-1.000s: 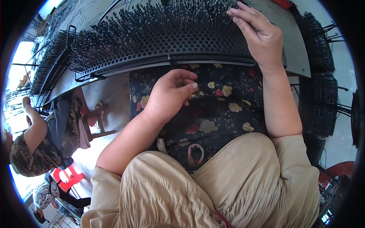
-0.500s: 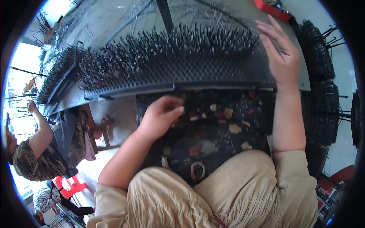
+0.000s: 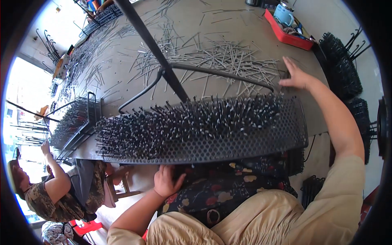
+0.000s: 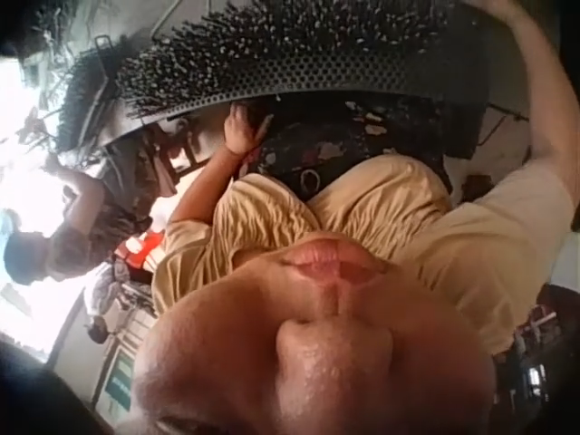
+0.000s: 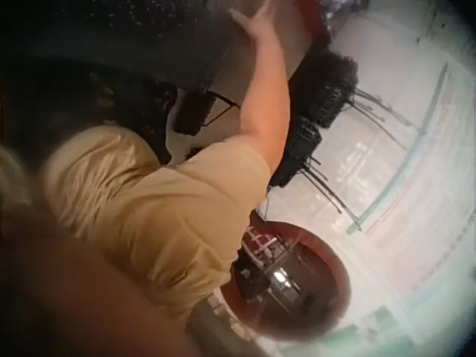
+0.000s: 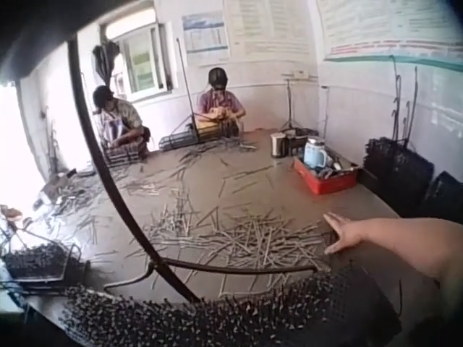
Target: Inserting thin metal pins into a perforated grid component at an assembly workbench.
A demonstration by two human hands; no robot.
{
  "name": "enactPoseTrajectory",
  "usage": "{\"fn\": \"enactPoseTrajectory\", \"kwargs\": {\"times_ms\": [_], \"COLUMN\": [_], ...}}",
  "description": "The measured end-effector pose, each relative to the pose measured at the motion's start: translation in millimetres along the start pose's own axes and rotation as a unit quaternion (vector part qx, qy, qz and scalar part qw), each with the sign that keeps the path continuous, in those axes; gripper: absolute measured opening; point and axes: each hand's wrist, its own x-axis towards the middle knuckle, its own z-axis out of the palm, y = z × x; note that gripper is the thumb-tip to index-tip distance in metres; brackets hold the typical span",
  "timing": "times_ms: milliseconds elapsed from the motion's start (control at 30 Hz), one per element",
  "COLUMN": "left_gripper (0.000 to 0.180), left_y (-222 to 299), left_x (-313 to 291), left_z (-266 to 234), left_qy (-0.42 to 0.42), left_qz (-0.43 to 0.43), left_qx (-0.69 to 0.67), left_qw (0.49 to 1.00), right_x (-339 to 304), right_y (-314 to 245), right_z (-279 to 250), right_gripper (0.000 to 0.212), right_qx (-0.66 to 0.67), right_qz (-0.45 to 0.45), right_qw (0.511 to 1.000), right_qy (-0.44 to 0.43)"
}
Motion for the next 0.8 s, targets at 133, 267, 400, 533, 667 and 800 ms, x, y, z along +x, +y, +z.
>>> {"fn": "enactPoseTrajectory", "kwargs": {"times_ms": [133,267,400,533,667,800], "left_gripper": [0.070,0.076,0.076,0.073,0.070,0.071], "left_y": [-11,-10,-11,-15,-10,-15], "left_x": [-11,-6,-3,-3,4,6], "left_z": [4,8,11,11,9,9], "left_qy": [-0.029,-0.026,-0.004,-0.024,-0.030,-0.006], "left_qz": [-0.014,-0.010,0.011,0.005,0.018,0.011], "left_qx": [0.021,-0.056,0.004,0.020,0.022,0.023], "left_qw": [0.999,0.998,1.000,1.000,0.999,1.000], "right_x": [-13,33,98,125,151,189], "right_y": [-35,-64,-124,-165,-205,-267], "right_z": [12,31,44,30,13,24], "right_gripper": [0.126,0.119,0.106,0.097,0.082,0.077], "right_qx": [-0.121,-0.098,-0.098,-0.112,0.002,-0.037], "right_qz": [-0.011,-0.131,-0.185,-0.167,-0.146,-0.388], "right_qw": [0.992,0.986,0.975,0.978,0.965,0.906], "right_qy": [-0.031,0.032,0.076,0.049,0.219,0.164]}}
